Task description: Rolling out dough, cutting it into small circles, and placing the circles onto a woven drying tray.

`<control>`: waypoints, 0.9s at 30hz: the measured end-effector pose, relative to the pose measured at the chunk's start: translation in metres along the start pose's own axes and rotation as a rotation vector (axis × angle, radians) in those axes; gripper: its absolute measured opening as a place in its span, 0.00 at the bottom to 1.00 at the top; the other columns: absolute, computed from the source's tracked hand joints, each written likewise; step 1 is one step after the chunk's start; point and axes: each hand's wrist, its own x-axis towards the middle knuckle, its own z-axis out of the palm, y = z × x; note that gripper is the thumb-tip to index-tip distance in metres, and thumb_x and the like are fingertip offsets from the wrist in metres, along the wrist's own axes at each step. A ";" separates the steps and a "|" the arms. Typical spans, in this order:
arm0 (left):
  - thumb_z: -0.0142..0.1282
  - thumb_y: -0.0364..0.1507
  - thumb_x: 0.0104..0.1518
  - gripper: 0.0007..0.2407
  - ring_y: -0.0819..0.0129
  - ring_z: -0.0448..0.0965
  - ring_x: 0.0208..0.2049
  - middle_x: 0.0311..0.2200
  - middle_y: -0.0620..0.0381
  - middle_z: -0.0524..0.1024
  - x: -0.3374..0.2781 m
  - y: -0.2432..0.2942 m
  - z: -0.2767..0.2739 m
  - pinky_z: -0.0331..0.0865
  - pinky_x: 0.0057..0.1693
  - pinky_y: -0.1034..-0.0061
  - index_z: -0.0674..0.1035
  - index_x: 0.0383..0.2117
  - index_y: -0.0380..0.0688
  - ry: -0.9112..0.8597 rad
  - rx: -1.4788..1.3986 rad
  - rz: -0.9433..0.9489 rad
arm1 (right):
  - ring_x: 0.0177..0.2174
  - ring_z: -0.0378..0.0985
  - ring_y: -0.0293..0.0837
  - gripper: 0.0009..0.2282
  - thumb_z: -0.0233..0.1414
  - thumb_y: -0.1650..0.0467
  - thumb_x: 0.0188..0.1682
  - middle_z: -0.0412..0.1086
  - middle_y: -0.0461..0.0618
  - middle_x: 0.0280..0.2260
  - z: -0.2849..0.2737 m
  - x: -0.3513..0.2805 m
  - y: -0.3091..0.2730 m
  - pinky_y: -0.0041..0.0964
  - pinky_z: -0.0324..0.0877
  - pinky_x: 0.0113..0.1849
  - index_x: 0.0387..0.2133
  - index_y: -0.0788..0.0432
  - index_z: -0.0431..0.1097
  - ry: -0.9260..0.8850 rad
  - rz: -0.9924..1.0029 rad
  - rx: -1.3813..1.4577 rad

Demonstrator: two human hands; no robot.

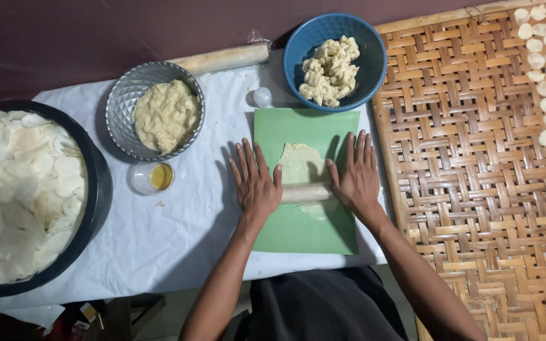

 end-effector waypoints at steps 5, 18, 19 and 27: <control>0.39 0.43 0.68 0.27 0.41 0.53 0.71 0.69 0.34 0.56 -0.054 0.004 -0.021 0.41 0.70 0.41 0.64 0.66 0.32 0.005 -0.039 0.126 | 0.69 0.42 0.61 0.35 0.35 0.52 0.56 0.44 0.68 0.70 0.013 -0.065 0.010 0.54 0.40 0.67 0.70 0.64 0.46 0.008 -0.095 -0.098; 0.68 0.35 0.48 0.22 0.57 0.72 0.45 0.42 0.52 0.75 -0.092 -0.004 -0.080 0.58 0.62 0.55 0.76 0.48 0.39 -0.230 -0.207 0.235 | 0.32 0.76 0.66 0.27 0.44 0.63 0.57 0.70 0.74 0.38 -0.015 -0.002 0.025 0.59 0.74 0.32 0.59 0.80 0.53 -0.108 0.137 0.283; 0.68 0.35 0.48 0.22 0.57 0.72 0.45 0.42 0.52 0.75 -0.091 -0.009 -0.085 0.58 0.62 0.55 0.76 0.48 0.39 -0.222 -0.201 0.240 | 0.32 0.76 0.66 0.27 0.44 0.63 0.57 0.70 0.74 0.38 -0.006 0.013 0.028 0.59 0.74 0.32 0.59 0.80 0.53 -0.098 0.134 0.288; 0.67 0.38 0.51 0.22 0.58 0.73 0.46 0.42 0.53 0.76 -0.118 -0.029 -0.082 0.55 0.64 0.53 0.76 0.50 0.40 -0.408 -0.252 0.212 | 0.27 0.74 0.56 0.11 0.46 0.67 0.59 0.70 0.58 0.28 0.054 0.057 0.036 0.51 0.69 0.33 0.40 0.66 0.62 0.145 0.251 0.647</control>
